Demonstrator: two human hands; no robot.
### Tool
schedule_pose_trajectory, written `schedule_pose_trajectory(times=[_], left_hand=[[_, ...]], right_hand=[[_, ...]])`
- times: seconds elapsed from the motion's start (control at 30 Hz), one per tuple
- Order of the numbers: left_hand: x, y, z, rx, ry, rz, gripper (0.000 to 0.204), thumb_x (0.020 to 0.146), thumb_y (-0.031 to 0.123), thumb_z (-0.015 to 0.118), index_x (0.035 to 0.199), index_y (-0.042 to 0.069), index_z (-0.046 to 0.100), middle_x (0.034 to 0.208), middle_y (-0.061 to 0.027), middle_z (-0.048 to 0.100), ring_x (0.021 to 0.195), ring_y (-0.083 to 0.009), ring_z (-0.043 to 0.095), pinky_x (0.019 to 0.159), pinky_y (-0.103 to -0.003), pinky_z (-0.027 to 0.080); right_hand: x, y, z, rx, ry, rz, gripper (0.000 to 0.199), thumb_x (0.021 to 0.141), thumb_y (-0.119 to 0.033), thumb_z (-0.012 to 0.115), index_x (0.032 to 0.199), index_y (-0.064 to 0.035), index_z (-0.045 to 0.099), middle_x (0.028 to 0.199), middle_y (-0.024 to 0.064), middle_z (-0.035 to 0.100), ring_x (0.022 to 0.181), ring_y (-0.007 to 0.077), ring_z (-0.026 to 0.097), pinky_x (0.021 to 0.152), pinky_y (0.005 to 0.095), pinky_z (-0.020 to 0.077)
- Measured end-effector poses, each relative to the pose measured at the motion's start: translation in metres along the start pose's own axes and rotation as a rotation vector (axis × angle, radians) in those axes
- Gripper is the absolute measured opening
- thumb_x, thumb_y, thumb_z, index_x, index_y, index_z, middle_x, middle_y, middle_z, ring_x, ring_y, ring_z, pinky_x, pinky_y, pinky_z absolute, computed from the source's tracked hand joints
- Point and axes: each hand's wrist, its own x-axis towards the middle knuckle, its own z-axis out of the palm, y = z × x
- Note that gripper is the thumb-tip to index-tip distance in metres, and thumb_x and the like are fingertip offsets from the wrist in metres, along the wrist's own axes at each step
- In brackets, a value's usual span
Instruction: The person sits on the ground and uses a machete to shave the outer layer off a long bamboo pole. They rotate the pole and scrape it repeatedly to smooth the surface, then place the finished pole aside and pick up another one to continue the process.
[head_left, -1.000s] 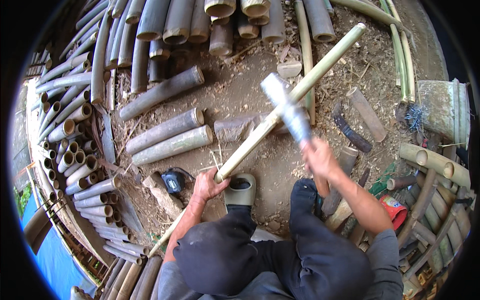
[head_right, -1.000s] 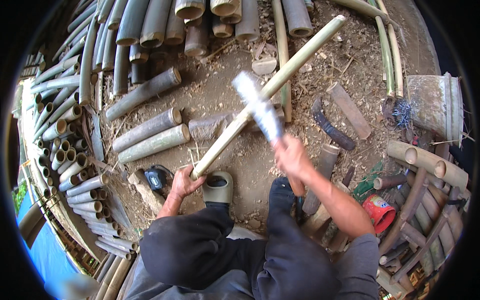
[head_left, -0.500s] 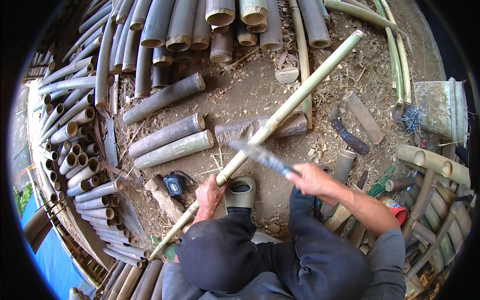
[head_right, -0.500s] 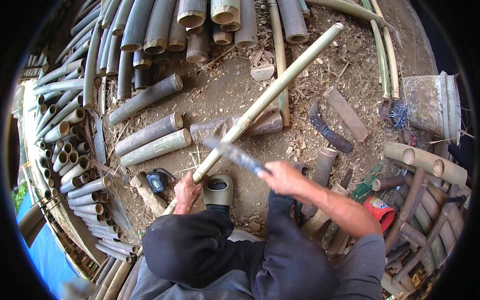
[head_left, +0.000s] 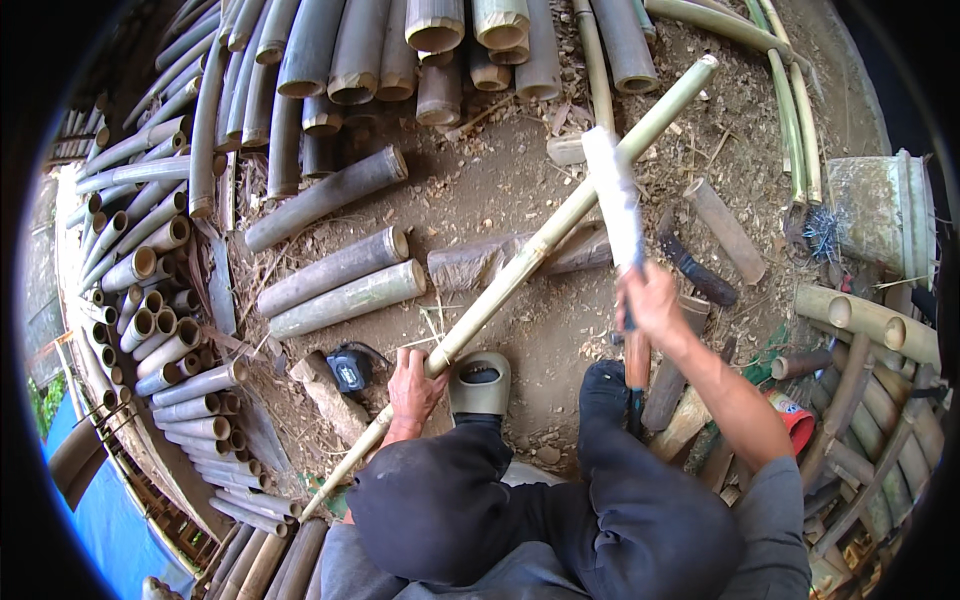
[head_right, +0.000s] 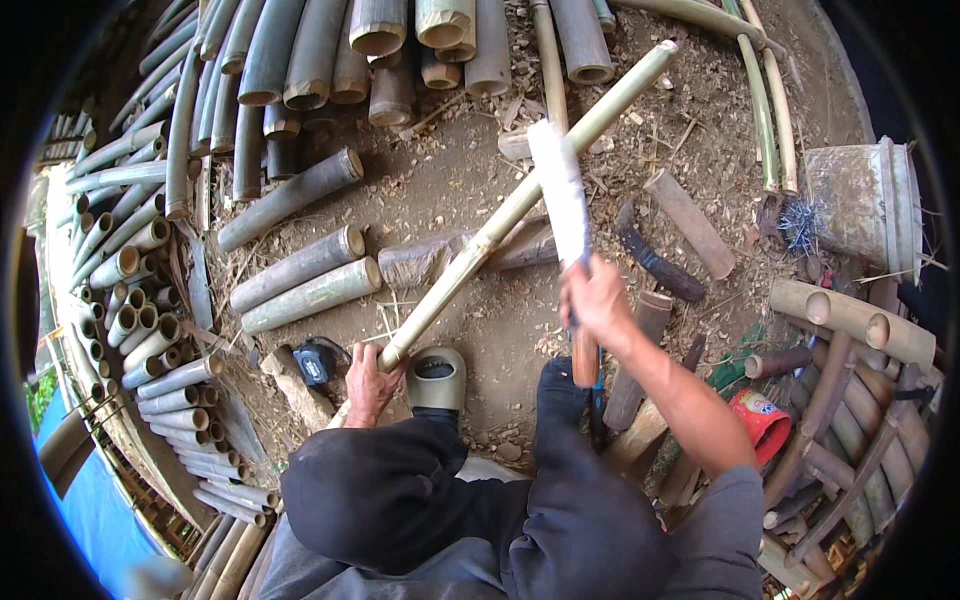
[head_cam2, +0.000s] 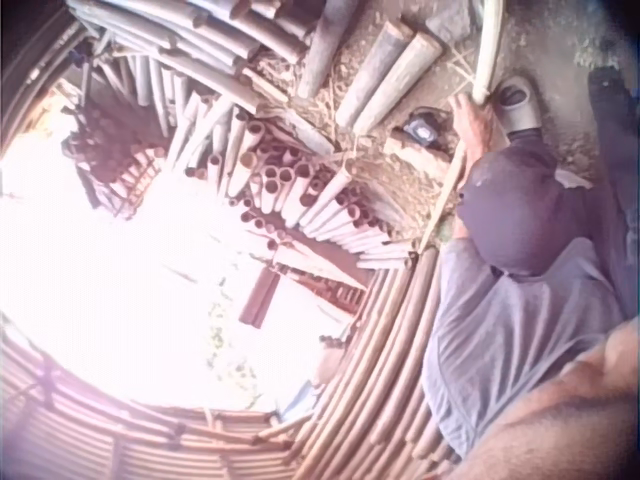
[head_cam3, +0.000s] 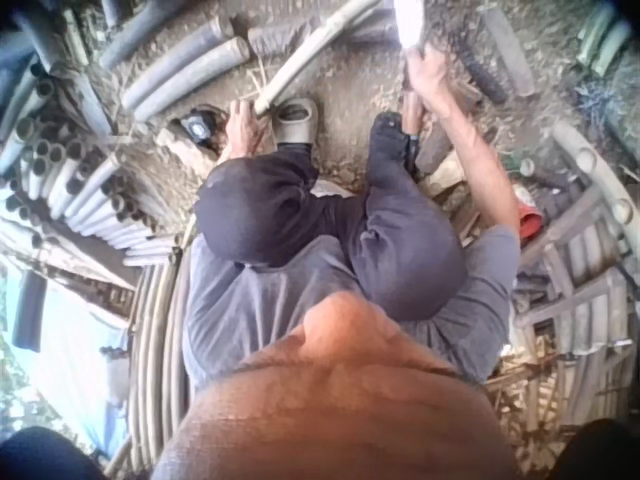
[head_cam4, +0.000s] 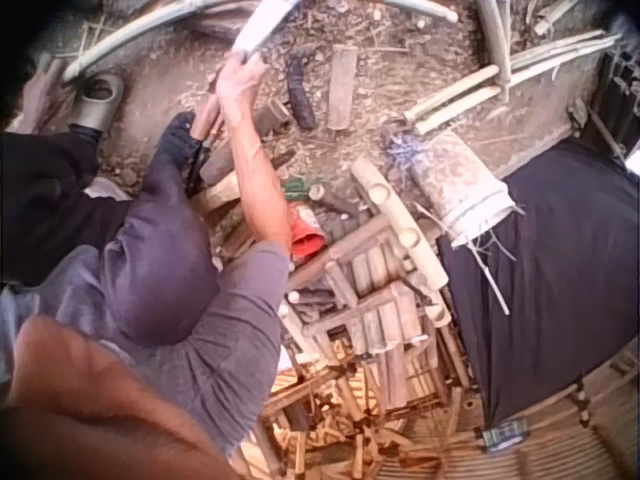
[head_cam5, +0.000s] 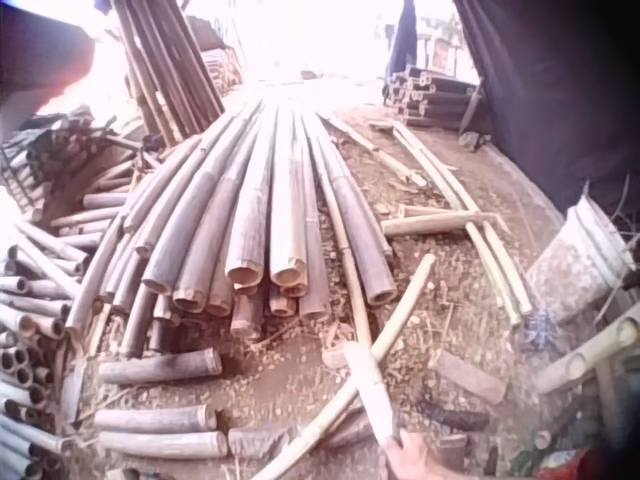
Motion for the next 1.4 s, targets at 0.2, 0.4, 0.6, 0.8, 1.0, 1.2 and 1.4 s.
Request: schedule_pose_trajectory(times=[0.2,0.4,0.6,0.8,1.0,1.2,1.4], left_hand=[[0.001,-0.003,-0.006,-0.132,-0.002,0.043,0.044,0.075,0.036,0.084,0.094,0.006,0.058,0.091,-0.0126,0.059,0.082,-0.0348,0.062,0.070,-0.044,0.051],[0.005,0.010,-0.028,-0.100,-0.259,-0.053,0.051,0.087,0.048,0.068,0.110,0.003,0.060,0.087,-0.0216,0.068,0.083,-0.0407,0.067,0.074,-0.048,0.052],[0.009,0.015,-0.018,0.092,-0.274,-0.118,0.045,0.083,0.048,0.071,0.100,0.007,0.060,0.081,-0.0200,0.069,0.078,-0.0395,0.068,0.070,-0.050,0.052],[0.009,0.012,-0.014,0.088,-0.251,-0.127,0.039,0.082,0.043,0.073,0.095,0.008,0.060,0.077,-0.0203,0.068,0.075,-0.0407,0.067,0.068,-0.050,0.052],[0.018,0.010,-0.018,0.087,-0.341,-0.122,0.038,0.078,0.038,0.074,0.098,0.008,0.061,0.075,-0.0218,0.068,0.075,-0.0418,0.067,0.070,-0.051,0.053],[0.017,0.005,-0.020,0.073,-0.388,-0.143,0.037,0.076,0.036,0.073,0.097,0.008,0.062,0.077,-0.0232,0.068,0.076,-0.0423,0.067,0.073,-0.051,0.053],[0.021,0.007,-0.019,0.056,-0.426,-0.166,0.041,0.076,0.037,0.071,0.101,0.006,0.064,0.079,-0.0256,0.068,0.080,-0.0436,0.067,0.075,-0.051,0.054]], right_hand=[[-0.036,0.019,0.018,-0.344,-0.516,0.154,0.032,0.104,-0.030,0.049,0.094,-0.0007,0.056,0.072,0.0056,0.062,0.051,0.0132,0.059,0.047,0.0279,0.0528],[0.022,-0.002,-0.043,0.033,-0.166,-0.017,0.030,0.104,-0.028,0.050,0.089,-0.0023,0.053,0.067,0.0037,0.056,0.048,0.0128,0.057,0.042,0.0299,0.0510],[0.028,-0.001,-0.023,0.148,-0.089,-0.003,0.027,0.104,-0.027,0.050,0.093,-0.0024,0.054,0.068,0.0042,0.058,0.048,0.0127,0.057,0.042,0.0301,0.0507],[-0.017,0.020,0.011,-0.475,-0.607,-0.058,0.024,0.103,-0.023,0.051,0.104,0.0009,0.055,0.069,0.0026,0.059,0.046,0.0132,0.056,0.046,0.0293,0.0514],[0.006,0.019,0.007,-0.086,-0.117,0.019,0.023,0.105,-0.024,0.048,0.095,-0.0032,0.052,0.067,0.0037,0.057,0.049,0.0127,0.057,0.042,0.0286,0.0496],[0.015,0.006,-0.006,-0.038,-0.054,-0.047,0.024,0.105,-0.023,0.047,0.092,-0.0030,0.053,0.068,0.0049,0.059,0.049,0.0111,0.056,0.041,0.0259,0.0526],[-0.032,0.018,0.018,-0.566,-0.796,-0.008,0.032,0.101,-0.032,0.056,0.098,0.0000,0.058,0.075,0.0039,0.063,0.051,0.0115,0.059,0.049,0.0283,0.0529]])
